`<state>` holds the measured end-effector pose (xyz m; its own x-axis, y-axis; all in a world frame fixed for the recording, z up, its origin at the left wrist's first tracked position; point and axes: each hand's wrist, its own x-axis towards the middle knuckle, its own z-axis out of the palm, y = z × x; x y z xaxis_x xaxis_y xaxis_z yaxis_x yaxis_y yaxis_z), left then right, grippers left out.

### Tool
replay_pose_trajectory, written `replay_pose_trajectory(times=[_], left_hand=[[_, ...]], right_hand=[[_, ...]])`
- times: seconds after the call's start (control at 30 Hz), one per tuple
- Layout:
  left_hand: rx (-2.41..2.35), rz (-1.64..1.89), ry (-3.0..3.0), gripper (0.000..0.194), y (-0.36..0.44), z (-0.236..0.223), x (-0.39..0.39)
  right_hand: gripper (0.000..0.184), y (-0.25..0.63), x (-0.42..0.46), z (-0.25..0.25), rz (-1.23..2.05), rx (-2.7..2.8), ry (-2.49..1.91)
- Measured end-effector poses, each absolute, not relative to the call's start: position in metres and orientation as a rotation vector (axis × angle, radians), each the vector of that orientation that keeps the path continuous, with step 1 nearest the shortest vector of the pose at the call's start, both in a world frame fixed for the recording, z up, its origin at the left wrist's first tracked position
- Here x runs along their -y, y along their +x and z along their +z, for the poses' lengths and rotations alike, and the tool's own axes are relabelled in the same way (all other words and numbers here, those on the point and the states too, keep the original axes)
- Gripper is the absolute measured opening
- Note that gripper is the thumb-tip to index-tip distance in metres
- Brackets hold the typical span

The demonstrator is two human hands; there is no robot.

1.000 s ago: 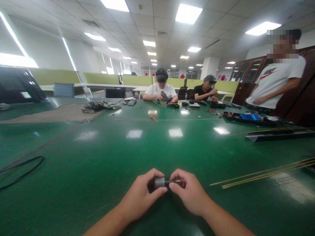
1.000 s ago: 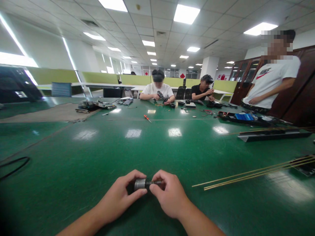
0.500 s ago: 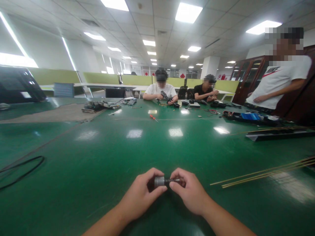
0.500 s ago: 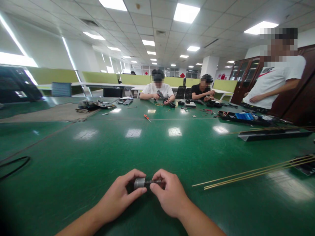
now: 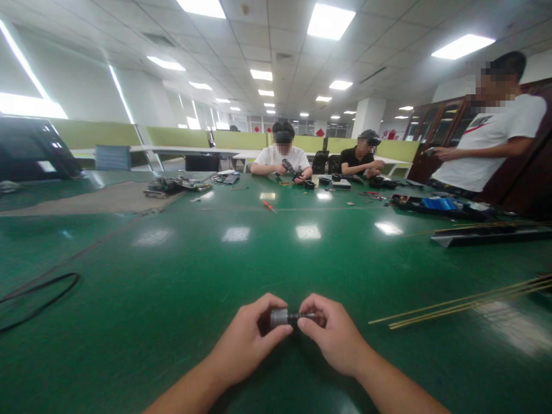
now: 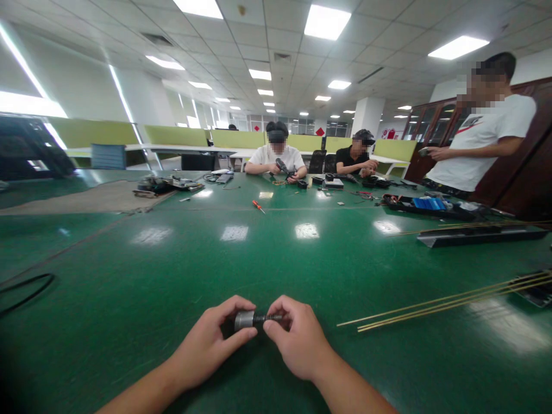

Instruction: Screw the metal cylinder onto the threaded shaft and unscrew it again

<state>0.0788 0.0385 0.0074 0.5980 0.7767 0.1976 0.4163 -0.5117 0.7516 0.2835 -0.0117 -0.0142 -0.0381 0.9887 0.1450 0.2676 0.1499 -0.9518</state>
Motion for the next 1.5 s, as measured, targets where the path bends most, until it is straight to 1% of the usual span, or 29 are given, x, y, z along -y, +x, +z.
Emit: replay_pose_trajectory(times=[0.73,1.5], left_hand=[[-0.96,0.74,2.113,0.017,0.0771,0.0077,-0.0394],[-0.976,0.755,2.05,0.021,0.0757,0.007,-0.041]], right_hand=[[0.004,0.284,0.0111,-0.0149,1.009,1.429,-1.248],[0.006,0.2868,0.0087,-0.019,1.02,1.399,-1.219]])
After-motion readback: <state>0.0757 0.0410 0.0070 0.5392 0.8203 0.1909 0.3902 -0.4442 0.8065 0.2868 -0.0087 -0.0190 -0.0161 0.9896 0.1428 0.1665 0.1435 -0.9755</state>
